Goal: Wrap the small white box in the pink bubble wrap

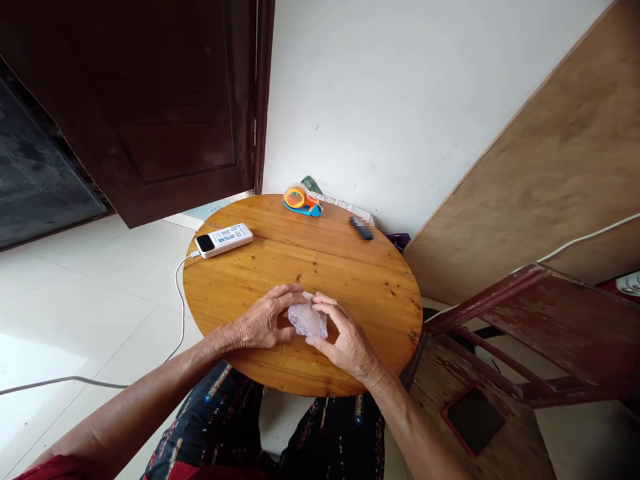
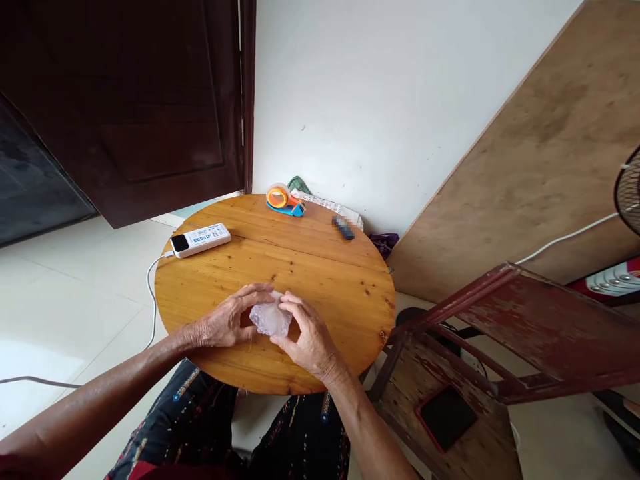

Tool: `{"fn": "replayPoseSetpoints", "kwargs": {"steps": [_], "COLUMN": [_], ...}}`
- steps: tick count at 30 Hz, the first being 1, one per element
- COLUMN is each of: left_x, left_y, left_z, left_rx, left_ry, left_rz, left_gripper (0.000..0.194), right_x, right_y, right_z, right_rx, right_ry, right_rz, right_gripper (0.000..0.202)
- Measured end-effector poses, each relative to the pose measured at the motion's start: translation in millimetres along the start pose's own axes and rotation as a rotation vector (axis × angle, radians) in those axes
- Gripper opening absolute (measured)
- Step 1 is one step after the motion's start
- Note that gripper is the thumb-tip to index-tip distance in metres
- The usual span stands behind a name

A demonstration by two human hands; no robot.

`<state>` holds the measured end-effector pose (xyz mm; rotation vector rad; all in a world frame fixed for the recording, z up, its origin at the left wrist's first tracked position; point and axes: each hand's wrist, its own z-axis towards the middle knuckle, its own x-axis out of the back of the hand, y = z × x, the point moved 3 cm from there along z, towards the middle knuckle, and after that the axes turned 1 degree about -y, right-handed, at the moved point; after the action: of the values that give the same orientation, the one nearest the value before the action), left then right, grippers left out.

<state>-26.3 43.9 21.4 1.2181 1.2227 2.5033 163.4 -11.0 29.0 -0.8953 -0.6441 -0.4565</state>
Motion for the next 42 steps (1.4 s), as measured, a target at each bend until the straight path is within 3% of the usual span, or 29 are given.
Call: {"fn": "replayPoseSetpoints", "kwargs": {"steps": [2,5,9,11,13,17,21,27,33,42], "left_x": [-0.9,-2.1,1.3,4.4,7.0,4.3,-2.2,-11.3,-12.6,-12.4], "left_y": [-0.1,1.4,-4.5,-11.2,-17.0,-22.2,-21.9,-28.4,-33.9,-41.7], "left_z": [-0.9,8.3,28.1,35.2,39.7,42.1,42.6,44.8,46.2,47.0], "left_rx": [0.010,0.037,0.254,0.395,0.459,0.417,0.380,0.421,0.396,0.403], "left_ry": [-0.023,0.044,0.061,0.039,0.034,0.001,0.011,0.075,0.087,0.122], "left_rz": [0.053,0.042,-0.078,-0.066,-0.068,-0.366,-0.649,-0.895,-0.920,-0.781], "left_gripper": [0.056,0.039,0.019,0.024,0.030,0.037,0.056,0.083,0.089,0.086], "right_x": [-4.6,-5.5,-4.7,-5.9,-4.8,0.2,0.5,-11.3,-13.4,-11.3], "right_y": [4.7,9.5,16.9,20.5,24.5,34.5,44.0,51.3,45.1,35.5], "right_z": [-2.6,3.0,20.0,28.1,35.5,46.4,51.2,55.5,59.6,63.8], "right_rx": [0.015,-0.034,-0.356,-0.483,-0.531,-0.531,-0.539,-0.559,-0.537,-0.493], "right_ry": [0.045,0.140,0.090,0.050,0.074,0.087,0.050,0.187,0.248,0.267], "right_rz": [-0.021,0.010,0.249,0.341,0.291,0.180,0.294,0.558,0.448,0.293], "right_gripper": [0.042,0.031,0.019,0.030,0.033,0.033,0.028,0.031,0.029,0.029]}}
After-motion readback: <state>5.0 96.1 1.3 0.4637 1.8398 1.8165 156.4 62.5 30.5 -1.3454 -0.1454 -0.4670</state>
